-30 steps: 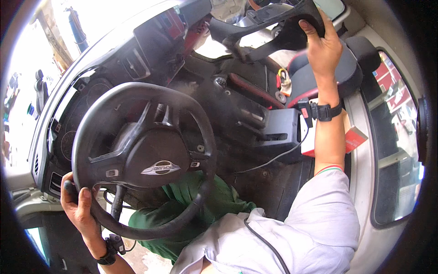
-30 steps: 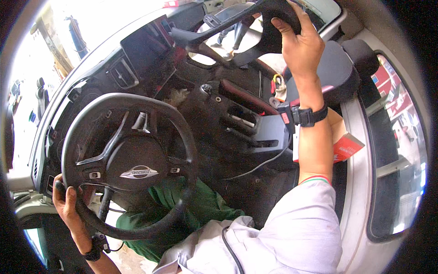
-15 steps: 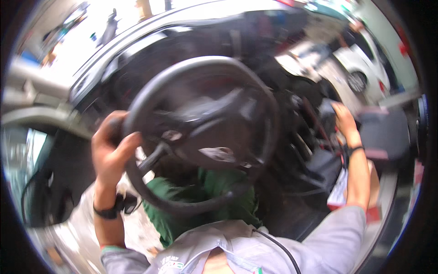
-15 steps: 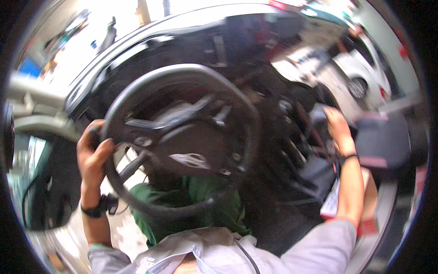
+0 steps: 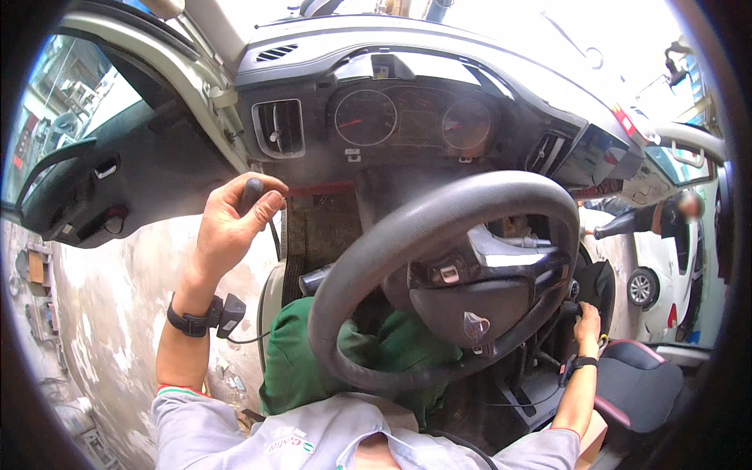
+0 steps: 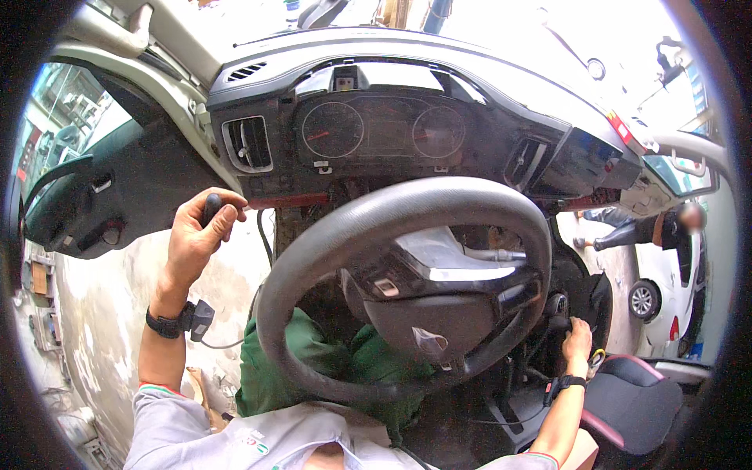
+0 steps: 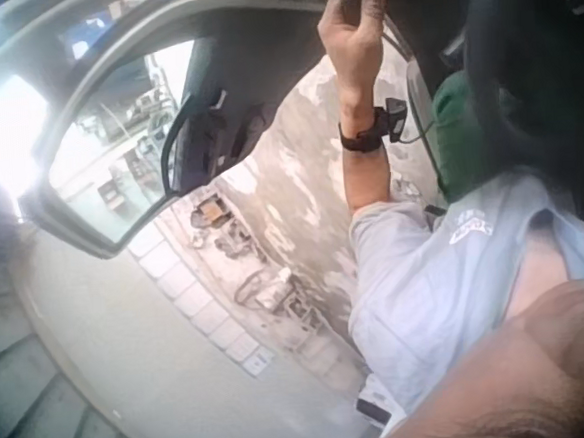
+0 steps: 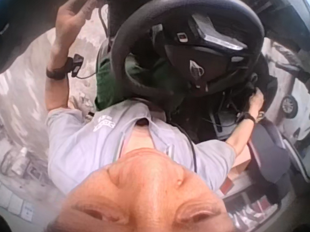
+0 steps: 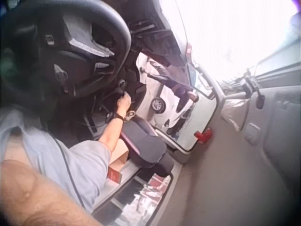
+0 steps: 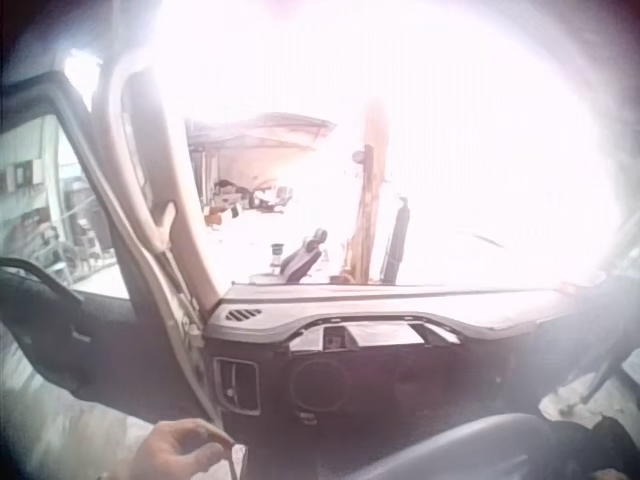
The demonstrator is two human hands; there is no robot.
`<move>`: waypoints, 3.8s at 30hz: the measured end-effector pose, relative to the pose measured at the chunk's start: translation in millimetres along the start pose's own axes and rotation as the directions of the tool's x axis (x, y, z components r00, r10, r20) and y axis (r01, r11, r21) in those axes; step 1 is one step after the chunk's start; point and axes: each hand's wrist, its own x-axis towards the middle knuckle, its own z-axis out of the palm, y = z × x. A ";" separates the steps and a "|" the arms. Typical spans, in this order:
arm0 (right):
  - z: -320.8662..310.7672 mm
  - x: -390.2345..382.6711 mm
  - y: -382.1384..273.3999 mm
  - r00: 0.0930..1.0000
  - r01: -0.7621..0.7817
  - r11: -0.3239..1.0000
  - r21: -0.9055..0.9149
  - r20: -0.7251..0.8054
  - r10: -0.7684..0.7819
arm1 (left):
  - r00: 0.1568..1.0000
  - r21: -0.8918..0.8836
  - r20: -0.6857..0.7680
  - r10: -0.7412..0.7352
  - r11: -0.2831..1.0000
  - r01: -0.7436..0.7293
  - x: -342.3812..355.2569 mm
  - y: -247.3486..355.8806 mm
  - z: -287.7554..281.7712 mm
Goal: The person uses a screwdriver to pry and loosen the dashboard panel around the instrument cluster and then pulls the panel off by hand.
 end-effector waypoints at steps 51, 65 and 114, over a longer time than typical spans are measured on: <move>-264.6 -112.5 -456.6 0.487 0.106 0.287 0.952 0.202 -0.850 | 0.455 0.477 0.377 0.807 0.253 -0.842 -94.7 34.9 26.1; -284.8 -114.6 -466.7 0.787 0.069 0.148 0.987 0.038 -0.616 | 0.973 -0.740 -0.128 0.190 0.635 -0.221 -63.3 4.8 -32.5; -259.8 -110.4 -515.8 0.718 0.376 0.156 0.913 -0.181 -0.672 | 0.978 -0.708 0.072 0.196 0.701 -0.088 -68.0 40.0 16.6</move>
